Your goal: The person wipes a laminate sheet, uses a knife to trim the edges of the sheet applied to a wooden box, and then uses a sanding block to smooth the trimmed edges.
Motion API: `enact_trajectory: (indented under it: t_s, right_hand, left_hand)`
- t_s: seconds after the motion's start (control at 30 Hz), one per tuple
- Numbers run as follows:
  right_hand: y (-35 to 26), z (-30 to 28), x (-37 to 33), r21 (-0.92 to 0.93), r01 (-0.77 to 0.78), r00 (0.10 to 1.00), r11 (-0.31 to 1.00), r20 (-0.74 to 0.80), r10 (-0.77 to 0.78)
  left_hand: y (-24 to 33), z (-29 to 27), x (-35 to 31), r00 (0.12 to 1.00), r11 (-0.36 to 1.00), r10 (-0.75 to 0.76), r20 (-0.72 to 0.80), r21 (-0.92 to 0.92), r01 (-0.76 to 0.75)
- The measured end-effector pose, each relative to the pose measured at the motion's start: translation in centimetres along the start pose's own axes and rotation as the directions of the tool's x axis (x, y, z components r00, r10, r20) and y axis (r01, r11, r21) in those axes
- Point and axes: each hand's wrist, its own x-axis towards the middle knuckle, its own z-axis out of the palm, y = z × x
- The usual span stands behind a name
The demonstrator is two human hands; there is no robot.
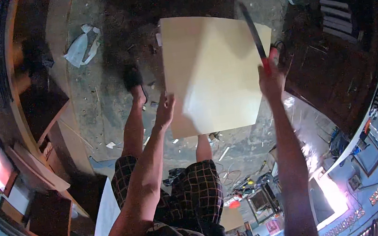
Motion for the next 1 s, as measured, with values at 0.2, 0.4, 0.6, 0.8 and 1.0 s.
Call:
enact_trajectory:
  t_s: [0.2,0.4,0.6,0.8,1.0]
  right_hand:
    - [21.8,2.0,-23.6,0.513,-0.474,0.816,0.716,-0.049,0.576]
    - [25.7,1.3,-40.2,0.330,-0.665,0.746,0.670,0.241,0.621]
    - [32.3,0.0,-53.2,0.350,-0.751,0.660,0.560,0.361,0.659]
    - [21.7,5.2,-50.6,0.472,-0.818,0.542,0.329,0.443,0.714]
    - [8.7,3.1,-36.1,0.700,-0.608,0.775,0.374,0.420,0.472]
  left_hand:
    - [-0.7,5.9,-2.1,0.936,0.929,0.273,-0.221,0.315,-0.196]
    - [0.1,-6.5,3.8,0.967,0.928,0.114,-0.227,0.372,-0.022]
    - [9.6,-12.2,12.6,0.926,0.745,0.318,-0.203,0.657,-0.112]
    - [15.2,-18.2,15.3,0.889,0.651,0.344,-0.304,0.759,0.008]
    - [12.2,-18.5,8.4,0.566,0.428,0.775,-0.281,0.892,-0.143]
